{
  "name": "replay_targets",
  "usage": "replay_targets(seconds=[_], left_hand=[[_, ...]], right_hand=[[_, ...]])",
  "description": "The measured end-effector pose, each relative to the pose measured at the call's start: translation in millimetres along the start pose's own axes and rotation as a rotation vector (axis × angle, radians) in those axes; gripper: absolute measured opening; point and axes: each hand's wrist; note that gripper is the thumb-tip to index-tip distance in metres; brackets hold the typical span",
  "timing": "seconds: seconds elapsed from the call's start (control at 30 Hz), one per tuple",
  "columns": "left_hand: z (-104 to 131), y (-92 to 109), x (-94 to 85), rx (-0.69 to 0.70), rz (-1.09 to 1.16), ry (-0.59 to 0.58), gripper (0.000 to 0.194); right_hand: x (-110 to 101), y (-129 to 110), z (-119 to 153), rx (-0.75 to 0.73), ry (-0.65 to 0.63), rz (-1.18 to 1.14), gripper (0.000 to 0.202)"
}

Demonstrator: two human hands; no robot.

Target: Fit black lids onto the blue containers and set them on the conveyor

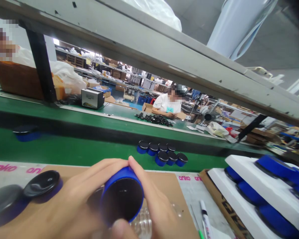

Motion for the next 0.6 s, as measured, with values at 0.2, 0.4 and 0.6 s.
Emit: replay_targets(seconds=[0.2, 0.4, 0.6], left_hand=[[5.6, -9.7, 0.5, 0.013, 0.006, -0.035, 0.066], [3.6, -0.2, -3.2, -0.069, 0.023, 0.015, 0.058], [-0.7, 8.1, -2.4, -0.152, 0.004, 0.049, 0.059]], right_hand=[[-24.1, -1.3, -1.3, -0.068, -0.103, -0.263, 0.069], [-19.8, 1.8, 5.5, -0.042, -0.124, -0.175, 0.077], [-7.1, -1.3, -0.7, -0.122, -0.027, 0.028, 0.095]])
Point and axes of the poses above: each hand's wrist, its own z-axis away from the middle knuckle, its own x-axis out of the palm, y = z × x, and after that the axes turned 13 degrees about -y, right-handed
